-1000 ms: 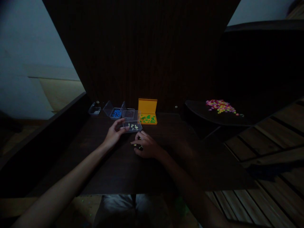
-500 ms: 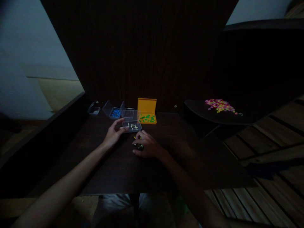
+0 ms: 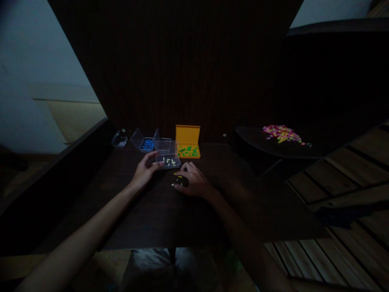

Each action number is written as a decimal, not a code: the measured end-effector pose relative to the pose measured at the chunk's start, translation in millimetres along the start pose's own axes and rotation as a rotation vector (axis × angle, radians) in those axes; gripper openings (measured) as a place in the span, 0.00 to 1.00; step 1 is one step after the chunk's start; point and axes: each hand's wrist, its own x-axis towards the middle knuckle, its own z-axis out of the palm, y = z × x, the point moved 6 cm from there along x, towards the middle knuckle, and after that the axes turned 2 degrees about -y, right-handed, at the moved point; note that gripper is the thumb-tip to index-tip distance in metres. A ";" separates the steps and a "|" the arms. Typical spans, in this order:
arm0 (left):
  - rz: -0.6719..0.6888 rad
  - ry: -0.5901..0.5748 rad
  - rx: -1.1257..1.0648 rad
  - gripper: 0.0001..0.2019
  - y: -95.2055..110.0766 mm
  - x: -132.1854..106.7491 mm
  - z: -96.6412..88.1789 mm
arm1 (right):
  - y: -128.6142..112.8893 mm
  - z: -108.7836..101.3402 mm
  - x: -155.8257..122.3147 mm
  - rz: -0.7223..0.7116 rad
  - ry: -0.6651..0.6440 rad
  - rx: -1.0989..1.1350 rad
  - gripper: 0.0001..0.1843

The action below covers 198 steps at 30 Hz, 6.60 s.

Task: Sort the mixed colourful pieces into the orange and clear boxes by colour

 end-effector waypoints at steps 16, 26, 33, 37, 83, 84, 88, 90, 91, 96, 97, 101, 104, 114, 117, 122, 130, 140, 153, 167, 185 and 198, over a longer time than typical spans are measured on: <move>-0.006 0.001 -0.001 0.25 -2.2 1.6 -0.6 | -14.3 -5.1 -15.3 -0.172 -0.079 0.114 0.10; 0.003 0.002 0.024 0.25 0.1 0.0 -1.2 | -11.7 -0.8 -12.9 -0.142 -0.071 0.108 0.11; 0.014 -0.017 0.012 0.26 -1.8 0.1 0.2 | -3.8 -2.0 -12.3 -0.096 -0.046 0.082 0.12; -0.019 -0.016 -0.001 0.27 -3.2 -0.1 0.1 | 1.2 -3.5 -11.0 -0.048 -0.041 0.046 0.12; -0.026 -0.034 -0.027 0.27 -4.0 -1.7 2.0 | -7.5 12.6 -22.9 0.021 -0.021 0.069 0.10; -0.024 -0.033 -0.030 0.27 -3.8 -1.7 1.9 | -7.0 12.9 -23.5 0.022 -0.023 0.076 0.11; -0.014 -0.020 -0.027 0.27 -2.2 -1.1 1.0 | -8.9 16.2 -21.7 -0.008 -0.035 0.073 0.14; -0.006 -0.006 -0.021 0.26 -1.2 -0.9 0.1 | -9.3 17.8 -19.5 -0.022 -0.029 0.048 0.14; -0.005 -0.001 -0.020 0.26 -0.9 -0.8 -0.2 | -8.4 18.7 -18.4 -0.021 -0.027 0.036 0.14; -0.027 0.010 -0.025 0.26 -3.4 0.7 -1.0 | -1.0 23.8 -14.2 -0.036 0.010 0.049 0.11; -0.030 0.010 -0.023 0.26 -4.2 1.1 -1.1 | -0.7 24.5 -13.8 -0.043 0.020 0.053 0.11; -0.032 -0.012 -0.015 0.26 -6.9 2.0 0.0 | -6.0 28.0 -13.5 -0.030 0.023 0.014 0.11; -0.027 -0.030 -0.018 0.27 -7.8 1.9 0.9 | -14.3 30.6 -14.3 -0.001 0.005 -0.078 0.15; -0.021 -0.019 0.009 0.27 -10.4 2.7 0.4 | -27.8 38.9 -21.5 0.107 -0.065 -0.237 0.20; -0.015 -0.018 0.000 0.27 -9.6 2.2 0.6 | -30.3 38.9 -22.7 0.123 -0.090 -0.282 0.19; -0.030 -0.009 -0.004 0.27 -8.8 1.1 0.1 | -32.4 37.7 -21.5 0.139 -0.099 -0.323 0.20; -0.019 -0.028 -0.015 0.28 -7.1 0.9 1.8 | -33.1 36.7 -24.5 0.057 -0.052 -0.270 0.20; 0.023 -0.051 -0.027 0.27 -6.8 1.3 3.0 | -26.5 -14.6 -0.5 -0.068 0.365 -0.096 0.14; 0.077 -0.309 -0.136 0.29 -2.2 -8.4 20.0 | -16.9 -18.0 45.7 -0.109 0.231 0.077 0.17; 0.065 -0.096 -0.112 0.29 0.0 -8.6 -5.9 | -4.0 -57.8 16.2 -0.105 0.475 0.152 0.20; -0.079 0.552 0.549 0.28 15.8 -36.1 -160.0 | 39.5 1.3 -4.6 0.032 0.356 0.234 0.15; -0.129 0.460 1.264 0.28 46.8 -22.8 -154.3 | 40.9 1.2 -10.8 0.035 0.346 0.259 0.15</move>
